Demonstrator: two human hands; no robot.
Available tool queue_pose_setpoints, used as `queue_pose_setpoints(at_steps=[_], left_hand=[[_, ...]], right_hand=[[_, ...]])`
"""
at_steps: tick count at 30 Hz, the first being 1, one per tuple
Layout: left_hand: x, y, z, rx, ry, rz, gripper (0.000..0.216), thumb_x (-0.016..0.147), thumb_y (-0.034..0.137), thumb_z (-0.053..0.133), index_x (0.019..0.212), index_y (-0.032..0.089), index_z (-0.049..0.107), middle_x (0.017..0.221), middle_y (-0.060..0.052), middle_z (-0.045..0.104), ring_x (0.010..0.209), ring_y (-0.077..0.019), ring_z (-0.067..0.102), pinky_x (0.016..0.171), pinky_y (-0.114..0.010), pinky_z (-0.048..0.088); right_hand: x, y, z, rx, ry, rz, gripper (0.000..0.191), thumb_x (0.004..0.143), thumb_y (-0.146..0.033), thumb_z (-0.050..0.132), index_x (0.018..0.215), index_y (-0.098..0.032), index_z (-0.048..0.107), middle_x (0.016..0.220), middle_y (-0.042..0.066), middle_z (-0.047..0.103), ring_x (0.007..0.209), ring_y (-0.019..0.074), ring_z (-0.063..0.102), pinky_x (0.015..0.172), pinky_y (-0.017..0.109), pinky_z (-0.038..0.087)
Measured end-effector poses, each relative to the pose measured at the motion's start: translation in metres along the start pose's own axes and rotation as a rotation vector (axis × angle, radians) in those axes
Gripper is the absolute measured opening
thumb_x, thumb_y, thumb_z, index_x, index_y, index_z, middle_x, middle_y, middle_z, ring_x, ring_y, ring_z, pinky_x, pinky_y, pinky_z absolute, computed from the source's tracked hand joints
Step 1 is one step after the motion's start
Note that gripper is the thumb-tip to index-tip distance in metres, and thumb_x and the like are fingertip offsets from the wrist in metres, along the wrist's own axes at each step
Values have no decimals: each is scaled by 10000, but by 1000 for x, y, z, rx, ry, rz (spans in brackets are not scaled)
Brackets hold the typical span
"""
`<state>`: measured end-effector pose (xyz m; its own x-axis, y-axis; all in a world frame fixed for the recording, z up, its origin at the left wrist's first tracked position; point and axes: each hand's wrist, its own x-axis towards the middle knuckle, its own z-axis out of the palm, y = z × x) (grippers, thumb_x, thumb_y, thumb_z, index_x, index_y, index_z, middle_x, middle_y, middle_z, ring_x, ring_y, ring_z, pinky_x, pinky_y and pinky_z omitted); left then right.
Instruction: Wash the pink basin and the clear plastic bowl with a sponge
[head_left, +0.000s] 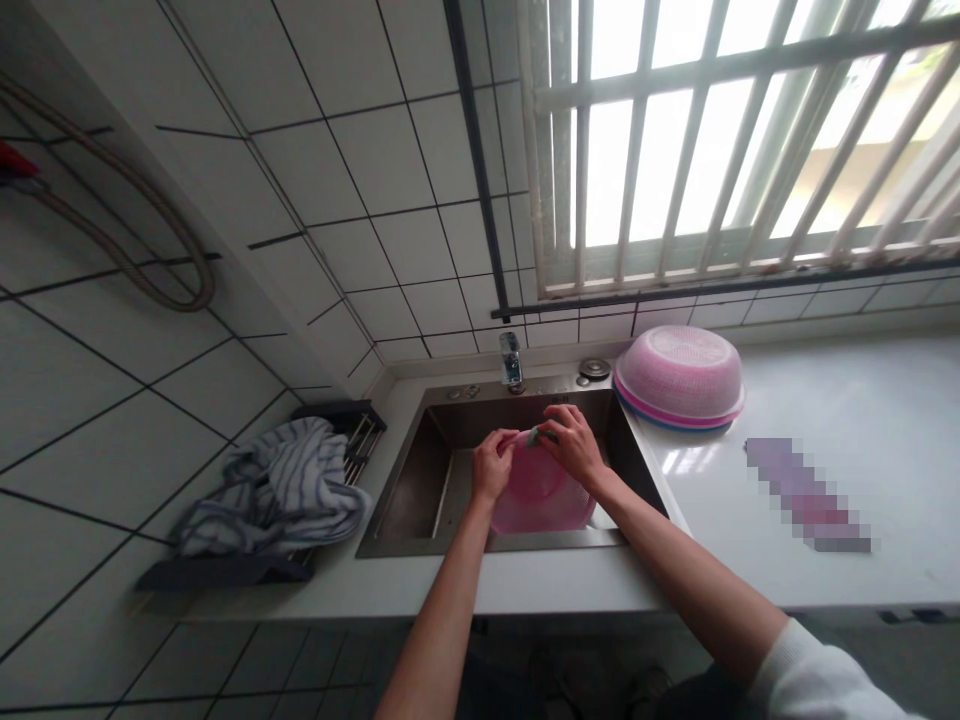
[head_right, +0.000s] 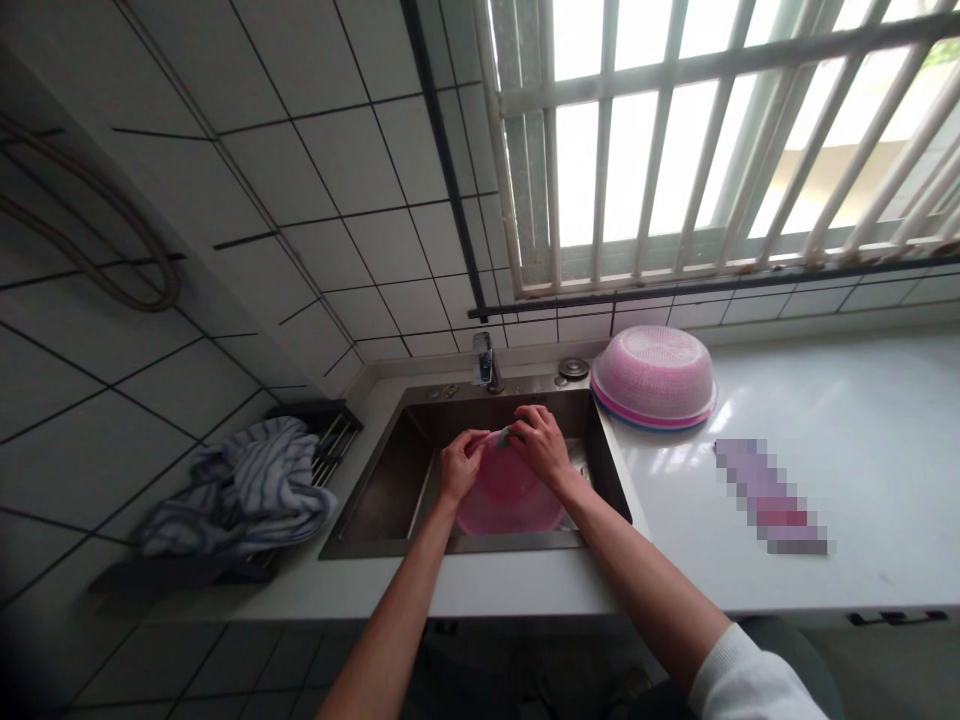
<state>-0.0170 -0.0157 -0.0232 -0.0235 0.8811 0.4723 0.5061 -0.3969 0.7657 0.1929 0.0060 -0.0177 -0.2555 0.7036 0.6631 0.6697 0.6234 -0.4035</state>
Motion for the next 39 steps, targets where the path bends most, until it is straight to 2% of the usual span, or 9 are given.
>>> queue_pose_setpoints(at_steps=[4,9,13,17,22,25,29,35,39], left_hand=[[1,-1,-2,-8,32,-19,189,891,154,650,1021,237,759,1022,-51,797,959,-207,761,890,-336,604],[5,-5,-12,-4,187,-63,160,903,200,656,1032,221,749,1038,-66,799,953,-215,765,898,-342,598],[5,-8,-20,62,289,-48,163,923,215,637,1056,227,729,1027,-62,785,940,-211,752,881,-327,584],[4,-6,-16,152,188,22,266,870,121,645,1095,243,718,1020,-38,764,927,-194,726,891,-321,571],[3,3,-7,193,42,93,414,840,51,657,1191,262,721,952,-14,729,872,-174,700,849,-301,567],[4,8,-8,210,65,107,430,856,47,657,1218,270,726,951,-13,715,870,-168,691,850,-296,563],[2,12,-11,155,70,120,295,893,66,637,1078,257,767,1009,-32,740,950,-182,711,874,-305,570],[0,10,-1,120,-37,113,237,906,90,654,994,266,787,964,-37,754,946,-197,721,862,-327,596],[2,6,-3,60,23,63,215,909,119,675,1035,256,782,989,-40,747,936,-183,732,852,-305,602]], right_hand=[[1,2,0,-24,-7,13,104,926,-236,754,1019,-257,795,1285,90,670,1208,297,550,1043,450,482],[0,25,-2,-25,73,142,80,918,-248,744,988,-254,784,1228,91,676,1176,304,554,1038,461,484],[-2,34,3,100,97,202,110,924,-217,694,1016,-238,751,1169,91,695,1118,279,612,967,408,523],[-3,32,5,203,35,247,102,935,-191,670,1010,-230,725,1010,46,739,900,227,686,829,351,534],[-1,24,3,175,-13,163,104,924,-159,697,981,-237,736,1014,51,766,1004,242,694,896,352,522],[-1,21,1,185,-40,152,103,925,-162,717,985,-241,748,1004,41,773,991,231,698,893,340,524],[-2,13,1,178,-39,146,95,930,-179,732,993,-244,762,995,33,775,975,219,693,875,327,533],[-1,-5,6,113,-101,-28,138,945,-222,742,1061,-278,792,1052,40,796,1086,250,638,972,374,520],[1,3,3,70,-70,29,159,960,-274,731,1102,-284,803,1064,47,801,1094,266,613,976,399,507]])
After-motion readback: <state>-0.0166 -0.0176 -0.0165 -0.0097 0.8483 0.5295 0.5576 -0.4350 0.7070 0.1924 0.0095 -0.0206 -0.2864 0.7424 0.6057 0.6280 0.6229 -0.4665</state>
